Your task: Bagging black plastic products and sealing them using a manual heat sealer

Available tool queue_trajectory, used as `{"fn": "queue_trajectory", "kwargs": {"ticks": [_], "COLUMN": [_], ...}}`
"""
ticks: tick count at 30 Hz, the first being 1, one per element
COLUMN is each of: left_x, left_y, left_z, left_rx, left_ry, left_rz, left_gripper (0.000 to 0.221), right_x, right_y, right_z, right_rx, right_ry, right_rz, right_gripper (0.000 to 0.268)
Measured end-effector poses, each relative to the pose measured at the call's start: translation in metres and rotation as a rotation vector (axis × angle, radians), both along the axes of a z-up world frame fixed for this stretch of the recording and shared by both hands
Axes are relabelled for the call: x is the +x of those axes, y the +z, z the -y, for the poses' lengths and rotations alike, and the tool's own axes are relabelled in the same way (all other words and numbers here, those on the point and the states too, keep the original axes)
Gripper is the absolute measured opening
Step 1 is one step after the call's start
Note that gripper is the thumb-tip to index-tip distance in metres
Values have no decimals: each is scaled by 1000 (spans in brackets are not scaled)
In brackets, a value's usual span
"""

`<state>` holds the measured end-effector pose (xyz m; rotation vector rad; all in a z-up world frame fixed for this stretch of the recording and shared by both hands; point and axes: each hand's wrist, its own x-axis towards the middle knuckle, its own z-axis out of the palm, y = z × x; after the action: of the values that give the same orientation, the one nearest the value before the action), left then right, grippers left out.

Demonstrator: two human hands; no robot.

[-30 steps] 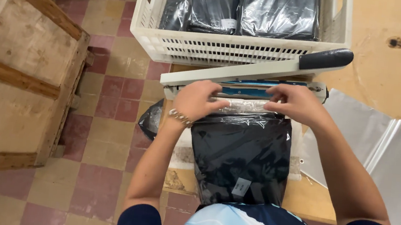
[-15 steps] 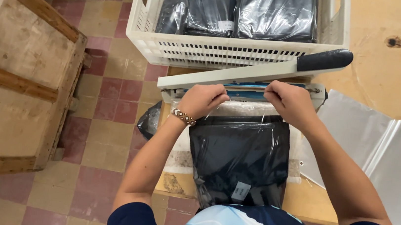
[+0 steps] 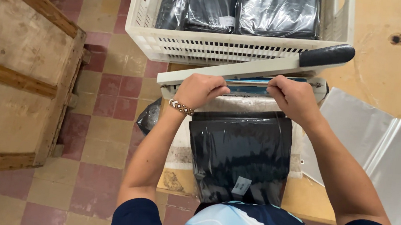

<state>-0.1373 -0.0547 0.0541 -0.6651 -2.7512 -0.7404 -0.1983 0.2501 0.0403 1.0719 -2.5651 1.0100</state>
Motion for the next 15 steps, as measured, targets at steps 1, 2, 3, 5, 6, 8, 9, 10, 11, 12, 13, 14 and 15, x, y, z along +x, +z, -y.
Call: {"fn": "queue_trajectory", "kwargs": {"ticks": [1, 2, 3, 5, 6, 8, 9, 10, 11, 12, 13, 14, 15], "left_x": [-1, -2, -3, -4, -3, 9, 14, 26, 38, 51, 59, 66, 73], "left_y": [-1, -2, -4, 9, 16, 18, 21, 17, 13, 9, -7, -25, -42], "left_z": [0, 0, 0, 4, 7, 23, 32, 38, 44, 49, 49, 49, 49], "left_rx": [1, 9, 16, 45, 73, 71, 70, 70, 167, 265, 264, 544, 826], "left_ry": [1, 18, 35, 42, 49, 129, 204, 210, 325, 439, 443, 502, 557], "left_rz": [-1, 64, 129, 213, 294, 367, 438, 437, 514, 591, 592, 640, 680], "left_gripper": [24, 24, 24, 31, 37, 42, 48, 48, 47, 45, 45, 28, 25], "right_x": [-1, -1, -1, -1, 0, 0, 0, 0, 0, 2, 2, 3, 3], "right_y": [2, 3, 4, 8, 10, 19, 24, 35, 46, 57, 62, 67, 71], "right_z": [-1, -1, -2, 0, 1, -1, -1, 3, 7, 11, 23, 33, 44], "right_rx": [1, 17, 33, 62, 90, 163, 236, 234, 329, 424, 423, 522, 621], "right_ry": [1, 1, 1, 10, 18, 32, 40, 45, 67, 87, 92, 107, 123], "right_rz": [-1, 21, 44, 53, 59, 97, 133, 132, 197, 264, 264, 286, 308], "right_gripper": [13, 13, 13, 14, 14, 15, 16, 16, 17, 20, 20, 29, 42]}}
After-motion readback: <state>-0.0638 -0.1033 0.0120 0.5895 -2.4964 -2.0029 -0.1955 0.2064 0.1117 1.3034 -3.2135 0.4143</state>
